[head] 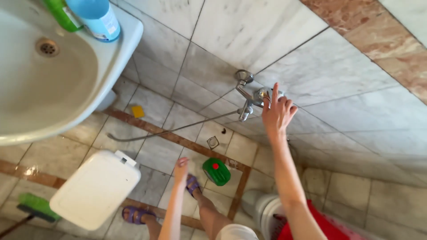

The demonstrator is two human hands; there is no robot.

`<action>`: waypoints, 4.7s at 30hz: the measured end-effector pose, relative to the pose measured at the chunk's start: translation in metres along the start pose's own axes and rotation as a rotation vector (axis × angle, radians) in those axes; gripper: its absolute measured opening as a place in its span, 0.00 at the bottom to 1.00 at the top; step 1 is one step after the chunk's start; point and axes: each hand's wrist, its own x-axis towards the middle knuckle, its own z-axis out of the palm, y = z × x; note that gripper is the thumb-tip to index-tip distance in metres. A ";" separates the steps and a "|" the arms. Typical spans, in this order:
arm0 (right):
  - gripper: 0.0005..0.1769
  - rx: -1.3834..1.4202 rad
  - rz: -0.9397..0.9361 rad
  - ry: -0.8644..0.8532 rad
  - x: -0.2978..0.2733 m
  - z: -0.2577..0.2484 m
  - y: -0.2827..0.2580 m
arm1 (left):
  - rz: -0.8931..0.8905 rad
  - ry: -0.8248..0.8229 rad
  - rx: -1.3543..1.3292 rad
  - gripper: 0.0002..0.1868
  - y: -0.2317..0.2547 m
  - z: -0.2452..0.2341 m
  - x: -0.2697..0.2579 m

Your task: Cleaning a portable toilet or bin in a bathroom using water and detergent.

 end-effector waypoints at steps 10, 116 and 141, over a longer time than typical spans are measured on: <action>0.10 0.664 -0.509 -0.043 -0.115 0.135 -0.143 | -0.160 0.236 -0.082 0.13 -0.099 0.008 0.018; 0.29 0.250 -0.256 -0.171 0.049 0.031 0.025 | -0.287 0.434 0.422 0.26 0.001 0.080 -0.075; 0.27 0.442 -0.348 -0.263 0.063 0.048 0.042 | -0.362 0.696 -0.094 0.24 -0.006 -0.043 -0.088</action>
